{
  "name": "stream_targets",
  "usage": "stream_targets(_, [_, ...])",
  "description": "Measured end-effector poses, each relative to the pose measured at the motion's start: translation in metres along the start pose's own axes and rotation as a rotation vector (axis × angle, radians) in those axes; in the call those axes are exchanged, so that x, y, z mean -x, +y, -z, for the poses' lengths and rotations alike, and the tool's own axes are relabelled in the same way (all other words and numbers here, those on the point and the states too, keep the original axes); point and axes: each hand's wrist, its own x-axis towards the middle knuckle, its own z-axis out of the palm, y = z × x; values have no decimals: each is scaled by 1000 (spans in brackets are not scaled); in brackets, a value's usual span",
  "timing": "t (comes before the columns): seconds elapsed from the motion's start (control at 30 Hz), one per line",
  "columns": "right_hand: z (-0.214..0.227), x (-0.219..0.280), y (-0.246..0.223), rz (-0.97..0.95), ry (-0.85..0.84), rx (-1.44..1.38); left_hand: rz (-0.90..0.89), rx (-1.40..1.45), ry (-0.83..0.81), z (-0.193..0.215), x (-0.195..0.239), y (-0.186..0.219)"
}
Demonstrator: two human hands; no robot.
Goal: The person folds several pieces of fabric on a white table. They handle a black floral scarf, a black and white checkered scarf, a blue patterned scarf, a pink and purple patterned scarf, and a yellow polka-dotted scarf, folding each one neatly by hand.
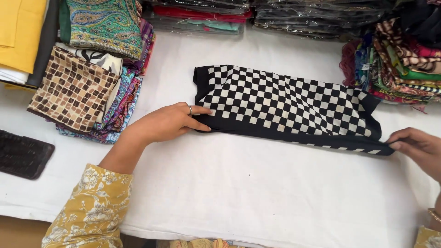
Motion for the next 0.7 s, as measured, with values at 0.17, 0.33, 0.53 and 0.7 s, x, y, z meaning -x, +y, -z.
stream_targets(0.17, [19,-3,42,176,200,-59,203,-244,-151,1,-2,25])
stream_targets(0.33, [21,-1,35,270,331,-41,46,-388,3,-6,-1,12])
stream_targets(0.53, [14,0,15,394,432,-157,0,-300,290,10,7,4])
stream_targets(0.7, [8,3,-24,454,447,-362,-70,-176,475,18,14,-9])
